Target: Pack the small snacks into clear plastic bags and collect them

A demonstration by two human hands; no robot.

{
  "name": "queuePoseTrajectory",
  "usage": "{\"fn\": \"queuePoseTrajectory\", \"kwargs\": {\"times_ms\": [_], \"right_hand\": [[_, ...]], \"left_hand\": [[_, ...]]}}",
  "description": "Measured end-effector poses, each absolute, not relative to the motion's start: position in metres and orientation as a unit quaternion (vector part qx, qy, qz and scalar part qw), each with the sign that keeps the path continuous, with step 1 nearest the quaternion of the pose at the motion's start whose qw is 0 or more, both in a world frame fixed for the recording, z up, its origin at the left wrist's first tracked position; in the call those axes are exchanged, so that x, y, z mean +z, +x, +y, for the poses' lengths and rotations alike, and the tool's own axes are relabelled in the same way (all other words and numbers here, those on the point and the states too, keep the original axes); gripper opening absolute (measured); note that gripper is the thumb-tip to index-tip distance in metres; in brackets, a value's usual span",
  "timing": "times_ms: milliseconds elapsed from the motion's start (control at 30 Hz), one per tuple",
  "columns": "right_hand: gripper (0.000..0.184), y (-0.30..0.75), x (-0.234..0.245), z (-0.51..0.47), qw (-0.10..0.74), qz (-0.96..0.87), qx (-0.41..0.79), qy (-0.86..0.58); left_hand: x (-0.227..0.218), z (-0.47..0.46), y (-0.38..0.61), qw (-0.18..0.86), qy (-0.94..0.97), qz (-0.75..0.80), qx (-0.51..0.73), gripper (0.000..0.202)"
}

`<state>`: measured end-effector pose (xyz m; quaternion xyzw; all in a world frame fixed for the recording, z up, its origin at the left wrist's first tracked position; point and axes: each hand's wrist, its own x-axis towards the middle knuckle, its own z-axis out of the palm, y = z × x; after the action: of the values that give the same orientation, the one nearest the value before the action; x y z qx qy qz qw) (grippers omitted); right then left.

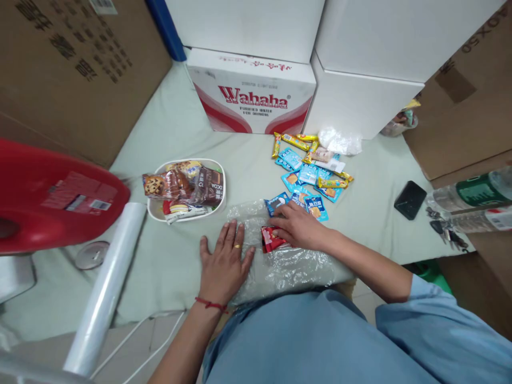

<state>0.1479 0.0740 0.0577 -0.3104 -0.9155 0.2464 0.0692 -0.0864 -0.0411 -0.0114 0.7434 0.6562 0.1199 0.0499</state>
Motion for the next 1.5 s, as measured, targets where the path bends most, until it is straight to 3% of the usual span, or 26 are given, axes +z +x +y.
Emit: {"fn": "queuePoseTrajectory", "kwargs": {"times_ms": [200,333,533,700,900,1067,1233,1500], "right_hand": [[0.076,0.146,0.065,0.055,0.023,-0.930,0.183,-0.318],[0.062,0.147,0.063,0.047,-0.047,-0.934,0.144,-0.323],[0.050,0.162,0.066,0.041,-0.026,-0.919,0.159,-0.361],[0.053,0.160,0.079,0.031,0.040,-0.918,0.176,-0.354],[0.049,0.138,0.062,0.028,-0.027,-0.933,0.157,-0.323],[0.073,0.153,0.051,0.024,0.019,-0.920,0.199,-0.338],[0.052,0.161,0.049,0.021,0.056,-0.917,0.208,-0.335],[0.057,0.144,0.038,0.016,0.048,-0.919,0.172,-0.350]], "left_hand": [[-0.012,-0.041,-0.087,0.053,0.740,0.659,0.122,0.063],[-0.012,-0.042,-0.086,0.061,0.737,0.662,0.122,0.064],[-0.012,-0.048,-0.079,0.051,0.716,0.688,0.108,0.061],[-0.012,-0.051,-0.077,0.052,0.716,0.687,0.110,0.060],[-0.009,-0.049,-0.083,0.076,0.724,0.674,0.126,0.061],[-0.006,-0.051,-0.091,0.099,0.727,0.668,0.122,0.062],[-0.002,-0.051,-0.095,0.116,0.724,0.671,0.114,0.060],[0.000,-0.058,-0.102,0.105,0.730,0.663,0.131,0.056]]}}
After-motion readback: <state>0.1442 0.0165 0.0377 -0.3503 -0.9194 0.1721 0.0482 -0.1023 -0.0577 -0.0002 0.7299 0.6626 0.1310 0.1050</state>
